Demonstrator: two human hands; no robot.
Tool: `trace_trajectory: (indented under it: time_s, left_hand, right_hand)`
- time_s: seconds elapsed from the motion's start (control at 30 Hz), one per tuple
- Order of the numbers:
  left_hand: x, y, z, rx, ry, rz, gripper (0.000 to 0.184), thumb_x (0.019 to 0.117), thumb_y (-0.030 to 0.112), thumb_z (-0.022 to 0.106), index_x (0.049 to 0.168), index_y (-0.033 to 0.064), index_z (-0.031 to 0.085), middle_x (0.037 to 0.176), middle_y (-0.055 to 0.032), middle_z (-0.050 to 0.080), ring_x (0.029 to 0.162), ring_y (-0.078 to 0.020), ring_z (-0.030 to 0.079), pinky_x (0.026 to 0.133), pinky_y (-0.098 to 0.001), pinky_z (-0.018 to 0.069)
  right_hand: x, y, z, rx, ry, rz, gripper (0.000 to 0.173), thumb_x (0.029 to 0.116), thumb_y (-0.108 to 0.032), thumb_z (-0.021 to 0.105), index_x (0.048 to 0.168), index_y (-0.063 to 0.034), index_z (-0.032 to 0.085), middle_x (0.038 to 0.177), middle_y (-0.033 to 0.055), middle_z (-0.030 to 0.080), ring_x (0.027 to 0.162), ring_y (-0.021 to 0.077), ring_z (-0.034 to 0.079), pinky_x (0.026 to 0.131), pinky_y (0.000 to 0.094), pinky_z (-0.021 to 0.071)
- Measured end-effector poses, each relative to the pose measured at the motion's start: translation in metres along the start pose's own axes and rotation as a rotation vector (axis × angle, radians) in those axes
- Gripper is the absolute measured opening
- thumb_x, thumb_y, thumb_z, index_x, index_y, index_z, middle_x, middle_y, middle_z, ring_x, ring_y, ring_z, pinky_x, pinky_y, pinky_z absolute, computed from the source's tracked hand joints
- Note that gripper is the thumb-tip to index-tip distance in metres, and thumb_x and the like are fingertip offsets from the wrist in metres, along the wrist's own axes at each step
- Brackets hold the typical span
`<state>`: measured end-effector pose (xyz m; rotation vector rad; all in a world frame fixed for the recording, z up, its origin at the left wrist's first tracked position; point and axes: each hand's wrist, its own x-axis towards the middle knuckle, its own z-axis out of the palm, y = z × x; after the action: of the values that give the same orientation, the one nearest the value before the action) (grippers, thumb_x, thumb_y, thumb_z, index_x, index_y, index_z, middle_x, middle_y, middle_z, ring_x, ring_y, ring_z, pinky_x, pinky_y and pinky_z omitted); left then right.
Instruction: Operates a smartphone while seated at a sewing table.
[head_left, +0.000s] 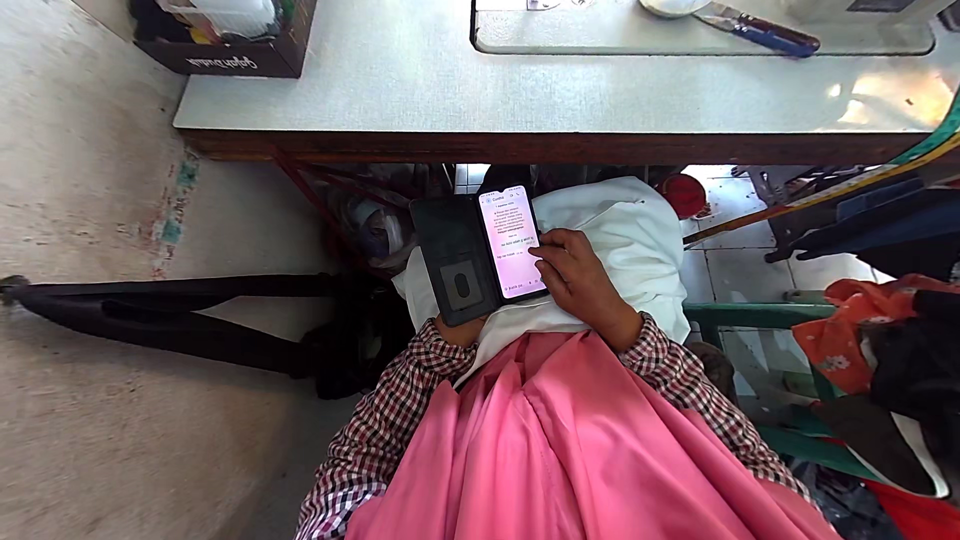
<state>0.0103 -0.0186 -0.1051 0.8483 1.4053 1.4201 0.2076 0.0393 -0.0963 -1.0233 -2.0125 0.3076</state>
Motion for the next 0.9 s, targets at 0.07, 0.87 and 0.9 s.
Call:
trace_trajectory:
  time_s: [0.07,0.87,0.9]
  left_hand:
    - [0.001,0.0,-0.002,0.035,-0.019,-0.024,0.018,0.0824,-0.015,0.064,0.096,-0.0059,0.058,0.08,0.0047,0.065,0.079,0.0063,0.061,0.077,-0.0118,0.0501]
    - [0.005,0.006,0.001,0.335,0.001,-0.146,0.02,0.0842,-0.01,0.07,0.102,-0.011,0.06,0.084,-0.0028,0.065,0.082,0.0022,0.06,0.079,-0.015,0.0488]
    - [0.005,0.005,0.001,0.335,0.01,-0.14,0.02,0.0834,-0.01,0.071,0.101,-0.0108,0.06,0.084,-0.0026,0.065,0.081,0.002,0.06,0.079,-0.0153,0.0491]
  right_hand:
    - [-0.001,-0.003,-0.002,-0.007,-0.016,-0.004,0.025,0.0986,-0.011,0.057,0.113,-0.0004,0.074,0.115,0.0202,0.066,0.11,0.0312,0.063,0.097,0.0396,0.0519]
    - [-0.009,-0.006,-0.003,-0.011,-0.117,-0.105,0.023,0.0976,-0.015,0.059,0.105,-0.0029,0.077,0.114,0.0187,0.069,0.109,0.0329,0.065,0.097,0.0422,0.0529]
    - [-0.009,-0.005,-0.002,-0.012,-0.105,-0.099,0.023,0.0975,-0.014,0.059,0.105,-0.0026,0.077,0.114,0.019,0.069,0.109,0.033,0.065,0.096,0.0419,0.0532]
